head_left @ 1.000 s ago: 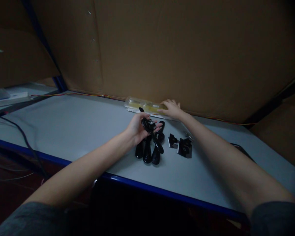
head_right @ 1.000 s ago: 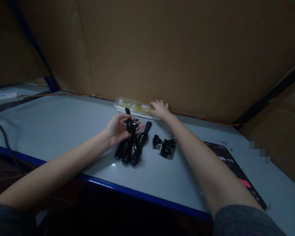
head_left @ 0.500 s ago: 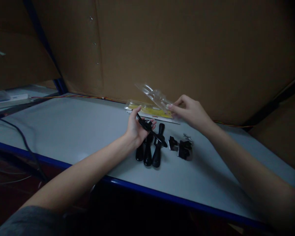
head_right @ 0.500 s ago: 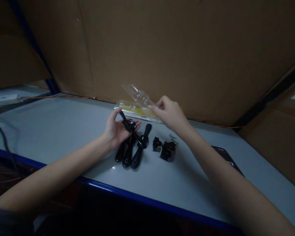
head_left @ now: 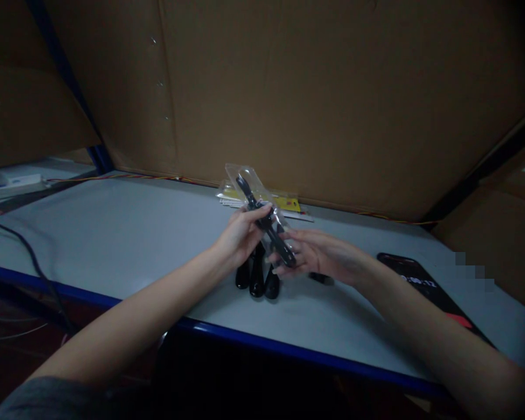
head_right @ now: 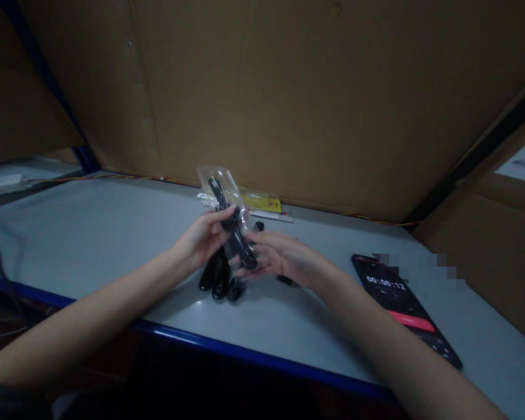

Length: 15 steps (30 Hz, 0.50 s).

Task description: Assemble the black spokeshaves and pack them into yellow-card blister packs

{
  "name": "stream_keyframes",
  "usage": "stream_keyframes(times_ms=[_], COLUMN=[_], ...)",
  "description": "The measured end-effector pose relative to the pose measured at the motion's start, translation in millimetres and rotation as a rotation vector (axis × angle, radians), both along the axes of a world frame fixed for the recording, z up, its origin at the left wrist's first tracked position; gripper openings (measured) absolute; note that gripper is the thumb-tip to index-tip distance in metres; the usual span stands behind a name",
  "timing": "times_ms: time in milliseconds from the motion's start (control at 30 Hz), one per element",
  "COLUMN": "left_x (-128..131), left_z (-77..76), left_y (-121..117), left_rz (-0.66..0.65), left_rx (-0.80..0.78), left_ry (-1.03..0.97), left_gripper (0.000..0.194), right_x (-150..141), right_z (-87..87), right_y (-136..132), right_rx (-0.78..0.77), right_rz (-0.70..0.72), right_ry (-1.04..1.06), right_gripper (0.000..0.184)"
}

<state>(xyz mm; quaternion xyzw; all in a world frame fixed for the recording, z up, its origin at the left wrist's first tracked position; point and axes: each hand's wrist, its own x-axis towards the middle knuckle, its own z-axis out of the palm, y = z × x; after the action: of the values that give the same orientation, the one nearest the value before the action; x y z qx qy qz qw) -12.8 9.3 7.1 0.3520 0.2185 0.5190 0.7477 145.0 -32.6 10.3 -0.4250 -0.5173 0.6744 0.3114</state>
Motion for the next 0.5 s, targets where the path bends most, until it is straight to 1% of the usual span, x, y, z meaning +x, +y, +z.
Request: stream_keyframes(times_ms=[33, 67, 133, 200, 267, 333, 400, 500], left_x=[-0.4, -0.9, -2.1, -3.0, -3.5, -3.8, -4.6, -6.4], left_z=[1.8, 3.7, 6.6, 7.9, 7.2, 4.9, 2.2, -0.2], left_y=[-1.2, -2.2, -3.4, -3.3, -2.0, -0.4, 1.1, 2.6], left_rz=[-0.007, -0.021, -0.051, -0.065, -0.061, -0.060, -0.085, -0.138], left_rx=[0.023, 0.033, 0.025, 0.015, 0.021, 0.044, 0.077, 0.089], left_ry=[-0.014, -0.029, -0.059, -0.076, -0.079, -0.065, -0.030, 0.041], left_gripper=[0.020, 0.023, 0.024, 0.020, 0.015, 0.015, 0.016, 0.019], right_x=[1.1, 2.2, 4.2, 6.1, 7.1, 7.0, 6.2, 6.2], right_z=[0.3, 0.3, -0.2, -0.9, -1.5, -2.1, -2.9, -4.0], right_y=[-0.5, -0.9, -0.9, -0.3, 0.2, 0.0, -0.4, -0.4], right_rx=[-0.034, -0.045, -0.032, -0.024, -0.016, 0.007, 0.037, 0.080], right_rz=[0.050, 0.071, 0.065, 0.066, 0.057, 0.037, 0.016, -0.049], right_ry=[0.035, 0.045, 0.037, 0.027, 0.014, -0.017, -0.056, -0.096], right_gripper=[0.034, 0.032, 0.028, 0.027, 0.025, 0.023, 0.024, 0.035])
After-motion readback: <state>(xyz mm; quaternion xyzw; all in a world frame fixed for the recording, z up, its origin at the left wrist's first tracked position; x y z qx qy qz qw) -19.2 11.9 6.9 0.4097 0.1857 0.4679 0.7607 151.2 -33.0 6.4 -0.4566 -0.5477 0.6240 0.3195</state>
